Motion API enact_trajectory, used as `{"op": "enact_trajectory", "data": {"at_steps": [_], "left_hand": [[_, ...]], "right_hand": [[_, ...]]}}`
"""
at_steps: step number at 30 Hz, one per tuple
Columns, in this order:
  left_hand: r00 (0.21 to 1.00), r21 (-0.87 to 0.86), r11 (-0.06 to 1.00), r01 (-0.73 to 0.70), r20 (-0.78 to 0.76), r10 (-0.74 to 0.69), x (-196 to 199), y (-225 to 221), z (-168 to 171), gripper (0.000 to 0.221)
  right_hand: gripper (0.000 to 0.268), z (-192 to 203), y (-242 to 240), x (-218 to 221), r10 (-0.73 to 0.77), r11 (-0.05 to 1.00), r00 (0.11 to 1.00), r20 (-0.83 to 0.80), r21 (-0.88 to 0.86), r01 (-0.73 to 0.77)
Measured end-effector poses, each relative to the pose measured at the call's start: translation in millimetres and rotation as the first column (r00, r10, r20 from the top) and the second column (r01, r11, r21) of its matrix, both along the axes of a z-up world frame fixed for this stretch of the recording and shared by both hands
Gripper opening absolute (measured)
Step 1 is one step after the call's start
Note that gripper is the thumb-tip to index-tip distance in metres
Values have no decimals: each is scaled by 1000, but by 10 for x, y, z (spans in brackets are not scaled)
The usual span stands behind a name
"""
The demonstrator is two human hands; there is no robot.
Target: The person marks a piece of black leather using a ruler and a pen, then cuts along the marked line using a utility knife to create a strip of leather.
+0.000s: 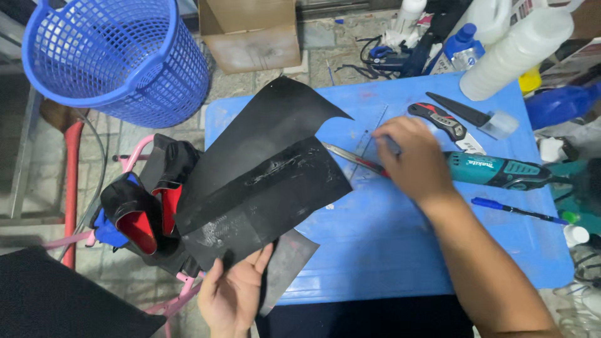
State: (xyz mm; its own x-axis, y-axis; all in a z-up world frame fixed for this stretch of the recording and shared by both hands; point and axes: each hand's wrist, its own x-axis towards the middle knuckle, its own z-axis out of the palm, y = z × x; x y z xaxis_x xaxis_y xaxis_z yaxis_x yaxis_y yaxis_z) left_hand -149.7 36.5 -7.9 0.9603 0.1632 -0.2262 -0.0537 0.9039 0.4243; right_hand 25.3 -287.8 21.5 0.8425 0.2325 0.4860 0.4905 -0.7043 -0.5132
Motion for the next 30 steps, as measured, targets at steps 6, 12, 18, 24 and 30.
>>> {"op": "enact_trajectory", "data": {"at_steps": [6,12,18,24,30], "left_hand": [[989,193,976,-97,-94,117,-12,-283,-131,41],[951,300,933,-201,-168,259,-7,-192,-254,43],[964,10,973,-232,134,229,-29,109,-239,39],[952,-181,962,-204,194,238,73,270,-303,40],[977,-47,995,-90,188,97,96,-36,-452,40]], "right_hand": [[12,246,-755,112,-345,930,938,-28,-145,337],[10,263,-1102,-2,-382,920,918,-111,-145,365],[8,124,-1170,-246,-276,951,961,-15,-149,270],[15,93,-1017,-451,-257,951,966,10,-176,255],[22,11,-402,-664,-47,999,995,89,-16,48]]}}
